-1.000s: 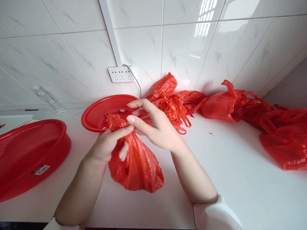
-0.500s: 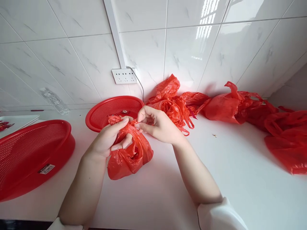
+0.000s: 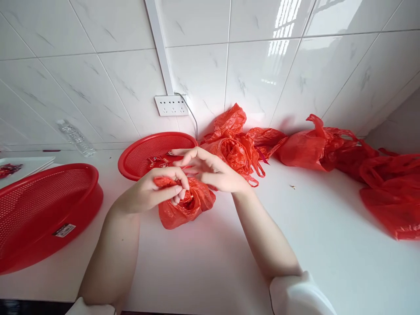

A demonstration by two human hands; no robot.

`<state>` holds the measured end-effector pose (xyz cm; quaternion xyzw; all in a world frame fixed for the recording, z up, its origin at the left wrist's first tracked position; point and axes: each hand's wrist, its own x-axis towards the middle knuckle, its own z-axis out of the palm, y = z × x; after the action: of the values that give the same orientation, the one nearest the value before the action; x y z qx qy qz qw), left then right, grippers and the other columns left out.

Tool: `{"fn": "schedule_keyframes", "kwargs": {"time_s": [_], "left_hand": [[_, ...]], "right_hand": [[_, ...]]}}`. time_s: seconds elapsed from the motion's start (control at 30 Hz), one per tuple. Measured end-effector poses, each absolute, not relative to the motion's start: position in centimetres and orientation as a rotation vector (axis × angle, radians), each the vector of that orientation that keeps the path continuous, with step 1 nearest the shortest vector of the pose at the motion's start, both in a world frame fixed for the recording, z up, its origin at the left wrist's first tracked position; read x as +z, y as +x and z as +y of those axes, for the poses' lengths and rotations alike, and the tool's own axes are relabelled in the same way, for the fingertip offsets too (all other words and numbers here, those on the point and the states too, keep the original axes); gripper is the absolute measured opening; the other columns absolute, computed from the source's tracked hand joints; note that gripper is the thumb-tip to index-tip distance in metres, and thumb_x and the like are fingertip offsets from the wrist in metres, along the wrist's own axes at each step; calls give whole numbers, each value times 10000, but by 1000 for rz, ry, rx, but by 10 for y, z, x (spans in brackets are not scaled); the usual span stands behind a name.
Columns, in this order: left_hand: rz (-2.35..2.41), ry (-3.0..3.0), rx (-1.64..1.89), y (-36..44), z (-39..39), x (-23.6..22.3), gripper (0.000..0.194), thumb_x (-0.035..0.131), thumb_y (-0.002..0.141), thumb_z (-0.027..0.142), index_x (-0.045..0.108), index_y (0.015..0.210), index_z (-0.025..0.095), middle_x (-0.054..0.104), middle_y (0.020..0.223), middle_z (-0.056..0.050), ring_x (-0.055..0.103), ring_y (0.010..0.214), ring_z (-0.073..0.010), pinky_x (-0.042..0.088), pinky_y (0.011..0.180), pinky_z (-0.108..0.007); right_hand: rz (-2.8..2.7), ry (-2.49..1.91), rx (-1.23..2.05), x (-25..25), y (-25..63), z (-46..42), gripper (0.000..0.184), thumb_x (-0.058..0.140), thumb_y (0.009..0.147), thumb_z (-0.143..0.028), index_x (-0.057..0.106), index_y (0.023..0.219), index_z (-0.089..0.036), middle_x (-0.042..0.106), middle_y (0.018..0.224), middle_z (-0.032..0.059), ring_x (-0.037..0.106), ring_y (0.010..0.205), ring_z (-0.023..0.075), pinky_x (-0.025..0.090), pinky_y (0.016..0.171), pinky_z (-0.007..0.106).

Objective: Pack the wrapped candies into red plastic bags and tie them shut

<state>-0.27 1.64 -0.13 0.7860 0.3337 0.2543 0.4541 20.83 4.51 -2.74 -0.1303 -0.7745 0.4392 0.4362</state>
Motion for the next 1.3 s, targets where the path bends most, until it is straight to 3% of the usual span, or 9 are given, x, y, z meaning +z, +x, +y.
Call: {"fn": "schedule_keyframes", "kwargs": {"time_s": [0.13, 0.27, 0.33, 0.53, 0.63, 1.0, 1.13, 1.23, 1.3], "left_hand": [[1165, 2505, 911, -4, 13, -6, 296, 482, 777, -7, 689, 727, 198, 624, 901, -18, 600, 789, -134, 493, 691, -260], [1049, 2645, 1365, 2, 25, -14, 259, 507, 764, -44, 626, 797, 183, 578, 1046, -46, 610, 945, -150, 521, 802, -280], [966, 2641, 1454, 5, 29, -16, 222, 555, 785, -19, 612, 823, 192, 573, 1004, -37, 614, 929, -143, 527, 809, -278], [1011, 2675, 1535, 7, 27, -14, 116, 660, 807, 74, 653, 815, 190, 646, 844, -10, 636, 817, -129, 529, 741, -253], [1048, 2688, 1522, -1, 23, -10, 141, 659, 816, 68, 716, 830, 196, 711, 835, -5, 658, 799, -126, 535, 737, -249], [1488, 2005, 1105, -66, -9, -33, 94, 790, 712, 253, 785, 802, 227, 764, 813, -20, 713, 770, -182, 586, 710, -279], [1581, 1907, 762, -94, -20, -58, 158, 716, 795, 356, 759, 795, 204, 709, 699, -24, 668, 674, -176, 561, 619, -281], [1362, 2043, 581, -98, -19, -69, 245, 704, 812, 376, 722, 1011, 234, 723, 1012, -56, 677, 970, -225, 559, 894, -382], [1235, 2135, 477, -93, -12, -74, 663, 782, 737, 400, 552, 1352, 304, 560, 1402, -88, 529, 1291, -294, 456, 1063, -481]], "right_hand": [[-1830, -506, 1258, -37, 197, 54, 286, 438, 958, -200, 560, 1217, -215, 591, 1296, 72, 636, 939, 138, 549, 822, 320], [-1807, -581, 1378, -37, 199, 55, 440, 476, 937, -172, 463, 1368, -260, 656, 1149, 29, 502, 578, 60, 441, 494, 206], [-1829, -562, 1366, -34, 202, 53, 468, 534, 910, -172, 479, 1367, -260, 662, 1091, 18, 460, 529, 51, 394, 439, 194], [-1900, -506, 1072, -30, 209, 49, 238, 668, 872, -257, 667, 1103, -200, 668, 996, 39, 608, 788, 139, 527, 661, 271], [-1885, -596, 911, -30, 214, 48, 141, 719, 845, -305, 706, 919, -186, 688, 906, 34, 628, 795, 148, 530, 731, 294], [-1832, -903, 987, -51, 278, 36, 245, 755, 803, -419, 742, 856, -180, 732, 798, 56, 677, 733, 179, 547, 669, 305], [-1810, -1091, 1011, -86, 317, 37, 349, 717, 813, -510, 718, 867, -166, 733, 800, 75, 689, 744, 203, 567, 706, 347], [-1968, -1177, 924, -104, 326, 34, 381, 644, 866, -528, 685, 1009, -178, 724, 1064, 109, 685, 991, 252, 542, 911, 440], [-2048, -1239, 697, -105, 317, 28, 468, 652, 862, -522, 614, 1201, -202, 608, 1335, 130, 578, 1231, 292, 459, 1042, 502]]}}
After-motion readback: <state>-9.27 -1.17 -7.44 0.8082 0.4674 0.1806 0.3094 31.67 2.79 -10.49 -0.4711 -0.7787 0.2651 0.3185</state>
